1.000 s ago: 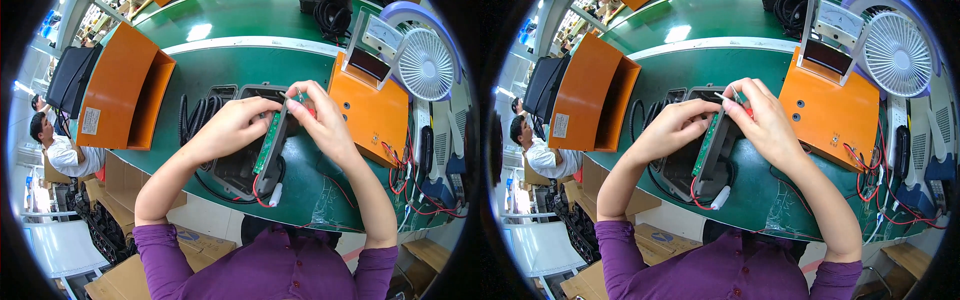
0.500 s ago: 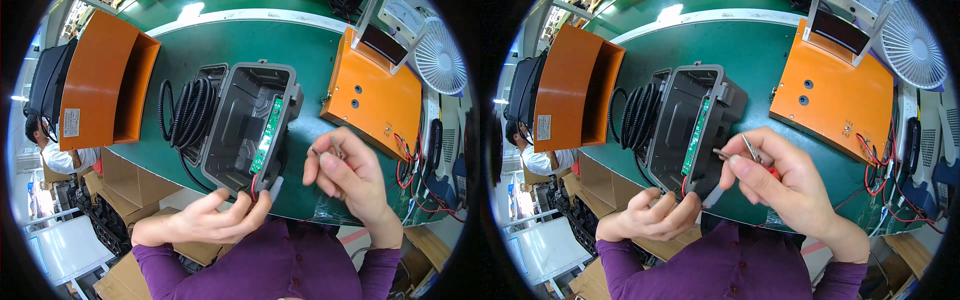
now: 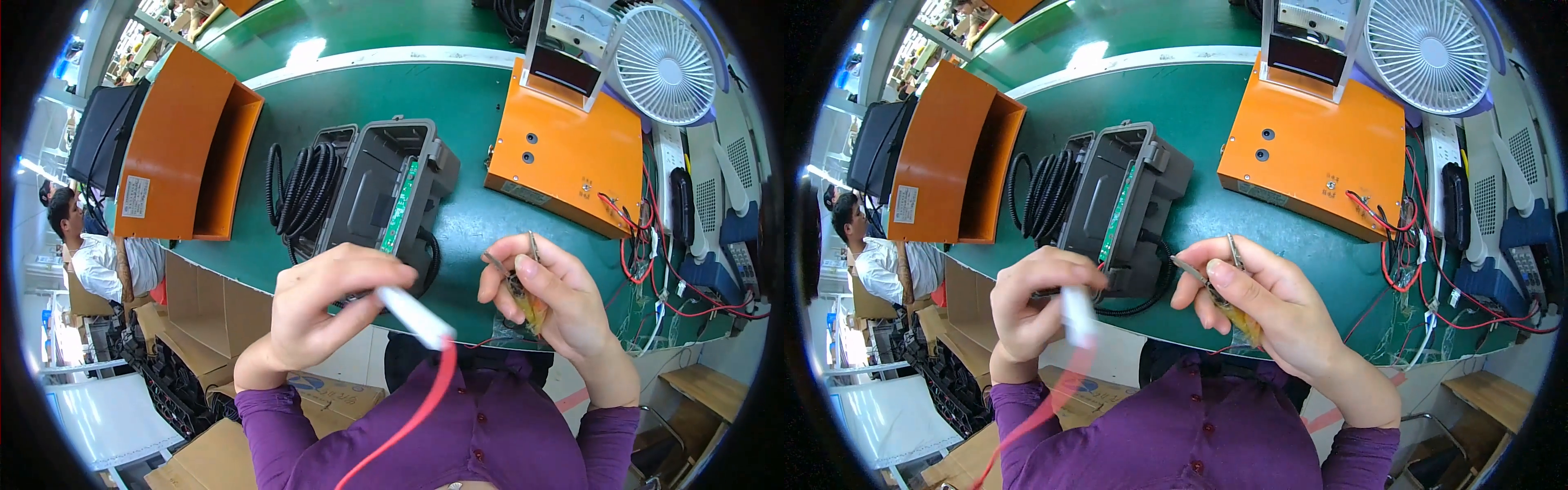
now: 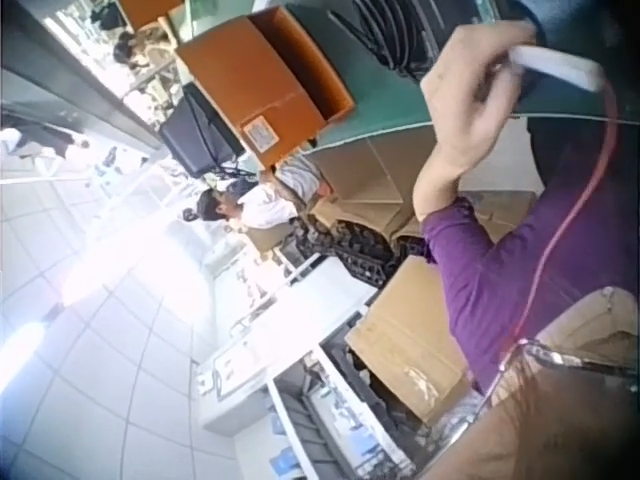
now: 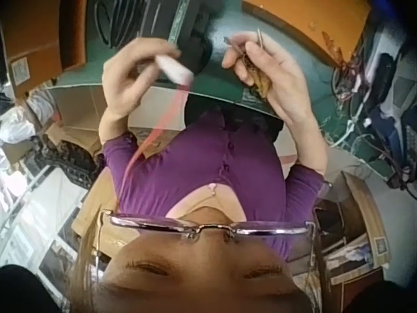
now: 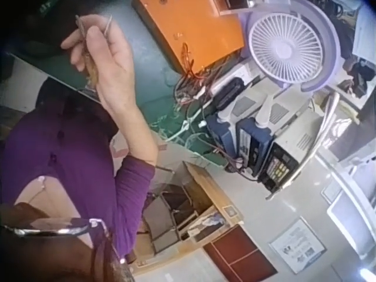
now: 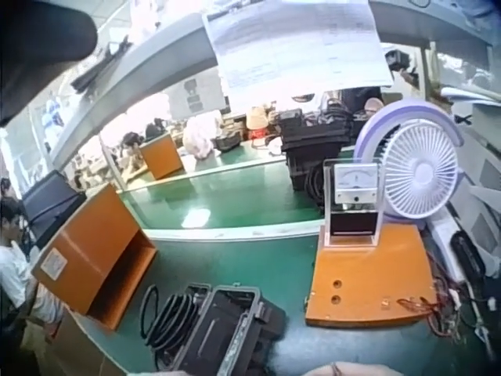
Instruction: Testing the circuitry and connections of an electronic device within a plastic housing.
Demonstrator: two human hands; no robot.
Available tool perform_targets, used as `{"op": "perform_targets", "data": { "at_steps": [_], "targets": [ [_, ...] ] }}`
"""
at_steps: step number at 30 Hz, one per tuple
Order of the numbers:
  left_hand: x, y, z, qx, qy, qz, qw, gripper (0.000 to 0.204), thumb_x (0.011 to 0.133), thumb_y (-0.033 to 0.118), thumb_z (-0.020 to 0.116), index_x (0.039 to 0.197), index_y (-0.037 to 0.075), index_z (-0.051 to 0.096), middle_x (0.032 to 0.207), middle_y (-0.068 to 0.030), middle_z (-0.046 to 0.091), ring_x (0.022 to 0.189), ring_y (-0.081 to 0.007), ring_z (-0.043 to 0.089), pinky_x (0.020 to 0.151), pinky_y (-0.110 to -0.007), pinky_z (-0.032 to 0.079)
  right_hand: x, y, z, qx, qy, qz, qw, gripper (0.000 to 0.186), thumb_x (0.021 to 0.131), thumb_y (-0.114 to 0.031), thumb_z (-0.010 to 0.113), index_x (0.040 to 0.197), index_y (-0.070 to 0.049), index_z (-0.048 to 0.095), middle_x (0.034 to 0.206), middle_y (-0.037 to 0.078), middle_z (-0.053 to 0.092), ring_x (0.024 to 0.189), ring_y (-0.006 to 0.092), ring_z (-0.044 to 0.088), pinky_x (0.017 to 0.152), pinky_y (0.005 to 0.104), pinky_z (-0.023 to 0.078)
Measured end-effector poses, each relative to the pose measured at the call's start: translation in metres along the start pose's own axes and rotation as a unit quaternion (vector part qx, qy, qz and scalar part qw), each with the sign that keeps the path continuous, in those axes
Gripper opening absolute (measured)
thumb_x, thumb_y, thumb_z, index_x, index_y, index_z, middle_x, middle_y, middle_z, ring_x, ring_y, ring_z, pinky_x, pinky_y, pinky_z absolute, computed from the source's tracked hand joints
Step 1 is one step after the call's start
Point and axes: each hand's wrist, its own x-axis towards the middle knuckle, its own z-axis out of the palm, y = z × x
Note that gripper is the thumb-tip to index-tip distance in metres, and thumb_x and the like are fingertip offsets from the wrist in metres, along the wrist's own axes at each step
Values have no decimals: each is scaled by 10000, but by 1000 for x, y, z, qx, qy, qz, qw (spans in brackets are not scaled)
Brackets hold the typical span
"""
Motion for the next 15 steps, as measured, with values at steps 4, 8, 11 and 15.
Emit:
{"op": "perform_targets", "data": {
  "at_steps": [4, 8, 11, 15],
  "targets": [
    [2, 15, 4, 58, 9, 23, 998, 230, 706, -58, 621, 921, 4, 673, 904, -144, 676, 837, -240, 657, 722, -306, 517, -14, -1, 3, -62, 22, -45, 997, 280, 988, -194, 407, 1148, 14, 503, 935, 118, 592, 709, 84, 504, 617, 204, 406],
    [5, 16, 6, 20, -33, -22, 999, 249, 741, -28, 638, 986, 11, 665, 952, -114, 672, 866, -230, 656, 736, -296, 524, -27, -1, 5, -134, 67, -97, 984, 203, 962, -136, 469, 1074, 21, 532, 866, 92, 611, 654, 73, 505, 582, 199, 410],
    [0, 10, 12, 14, -64, -10, 998, 269, 763, -10, 644, 1029, 29, 653, 918, -89, 670, 848, -210, 657, 732, -293, 529, -31, -1, 16, -231, 66, -134, 961, 144, 918, -85, 553, 1011, 25, 551, 831, 65, 624, 645, 68, 528, 558, 205, 424],
    [-4, 9, 21, 54, -66, 17, 996, 278, 748, 12, 654, 1023, 48, 655, 825, -59, 667, 769, -195, 661, 686, -284, 526, -25, 9, 20, -418, 56, -246, 873, 171, 795, -22, 679, 933, 13, 585, 823, 81, 640, 627, 107, 575, 549, 219, 445]
  ]
}}
